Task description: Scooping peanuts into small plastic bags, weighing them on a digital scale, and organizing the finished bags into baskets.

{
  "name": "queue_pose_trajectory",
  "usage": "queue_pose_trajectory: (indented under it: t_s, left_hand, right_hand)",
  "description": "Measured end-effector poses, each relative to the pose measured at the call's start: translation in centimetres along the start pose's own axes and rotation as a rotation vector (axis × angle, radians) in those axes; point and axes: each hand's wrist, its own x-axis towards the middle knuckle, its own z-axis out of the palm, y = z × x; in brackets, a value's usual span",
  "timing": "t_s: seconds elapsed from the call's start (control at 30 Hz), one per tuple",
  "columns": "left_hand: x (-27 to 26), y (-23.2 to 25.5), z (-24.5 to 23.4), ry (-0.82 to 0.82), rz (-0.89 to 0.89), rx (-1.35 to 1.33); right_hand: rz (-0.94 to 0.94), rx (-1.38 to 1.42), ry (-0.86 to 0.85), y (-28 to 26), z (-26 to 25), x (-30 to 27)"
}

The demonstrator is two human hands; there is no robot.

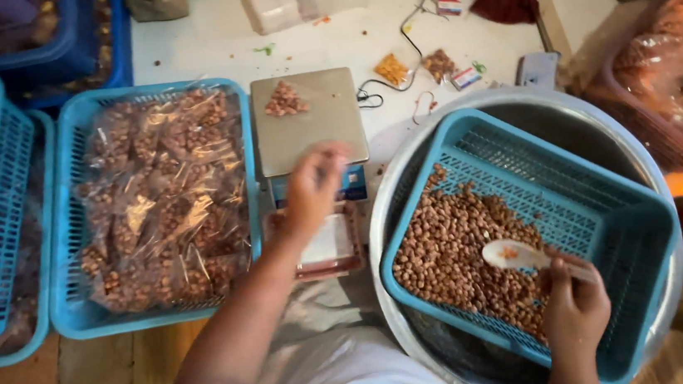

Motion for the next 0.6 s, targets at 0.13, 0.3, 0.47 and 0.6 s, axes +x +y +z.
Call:
queue_pose_trajectory:
  t_s: [0.13,0.3,0.47,0.6]
  left_hand:
    - [3.2,-4.7,-4.9,-0.075,-0.051,1.093]
    - [8.1,-5.7,-4.7,-0.132,-0.076,1.378]
    - [5.3,-4.1,-3.0,0.285,0.271,0.862]
    - [-1.5,2.7,-2.1,0.533,-0.135,-0.170]
  right_hand:
    - [0.003,0.045,-0.039,1.9,0.5,-0.7]
    - [-0.010,0.041,-0.050,4.4,1.0,-1.2]
    - [-0.001,0.259,0.002,8.3,2.9,-1.0]
    - [-0.209,0.010,-0.097,2.4,2.3,-2.7]
